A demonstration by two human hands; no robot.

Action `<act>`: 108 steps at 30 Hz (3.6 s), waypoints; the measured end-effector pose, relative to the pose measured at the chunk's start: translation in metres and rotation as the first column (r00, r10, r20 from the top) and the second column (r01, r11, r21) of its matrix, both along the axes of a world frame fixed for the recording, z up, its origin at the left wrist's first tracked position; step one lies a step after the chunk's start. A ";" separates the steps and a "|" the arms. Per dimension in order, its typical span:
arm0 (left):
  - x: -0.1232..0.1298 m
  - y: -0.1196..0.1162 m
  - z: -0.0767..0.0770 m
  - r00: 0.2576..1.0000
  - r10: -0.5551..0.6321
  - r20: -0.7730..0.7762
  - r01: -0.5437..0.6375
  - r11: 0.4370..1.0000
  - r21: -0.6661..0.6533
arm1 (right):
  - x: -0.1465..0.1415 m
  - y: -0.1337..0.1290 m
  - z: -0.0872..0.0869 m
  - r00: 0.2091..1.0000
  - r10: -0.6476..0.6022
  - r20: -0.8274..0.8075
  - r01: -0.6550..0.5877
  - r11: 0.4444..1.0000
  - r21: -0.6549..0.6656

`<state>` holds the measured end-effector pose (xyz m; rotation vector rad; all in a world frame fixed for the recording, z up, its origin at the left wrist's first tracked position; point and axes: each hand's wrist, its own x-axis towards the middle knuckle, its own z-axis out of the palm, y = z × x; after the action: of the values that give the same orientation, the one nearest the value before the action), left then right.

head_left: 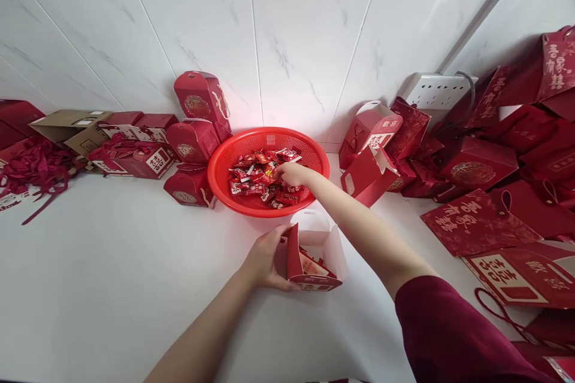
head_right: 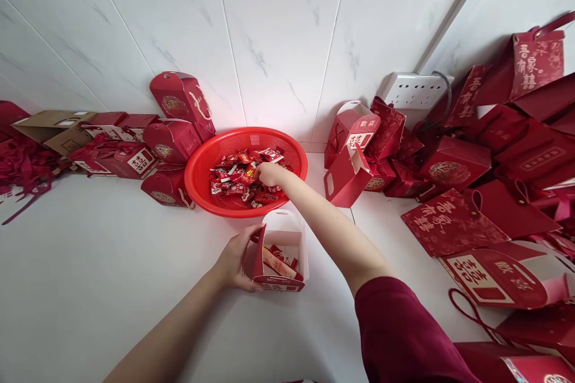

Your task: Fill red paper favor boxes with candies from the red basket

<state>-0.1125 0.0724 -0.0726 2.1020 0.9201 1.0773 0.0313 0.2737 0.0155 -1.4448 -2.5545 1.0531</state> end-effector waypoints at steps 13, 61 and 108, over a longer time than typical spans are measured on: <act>0.000 0.000 0.000 1.000 -0.007 -0.009 0.007 1.000 -0.003 | 0.003 -0.004 0.006 0.953 -0.096 -0.289 0.187 0.933 0.306; 0.003 0.003 0.010 1.000 -0.025 -0.005 0.025 0.992 -0.125 | 0.091 -0.153 0.054 0.616 0.117 -0.779 0.015 0.987 0.160; 0.007 0.001 0.015 0.979 -0.004 -0.206 0.026 0.994 0.106 | 0.130 -0.233 -0.044 0.823 0.098 -0.559 0.197 0.874 0.444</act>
<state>-0.1059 0.0732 -0.0579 2.3406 0.9588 0.9330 0.1614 0.0405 -0.0287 -0.8845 -2.1042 0.6231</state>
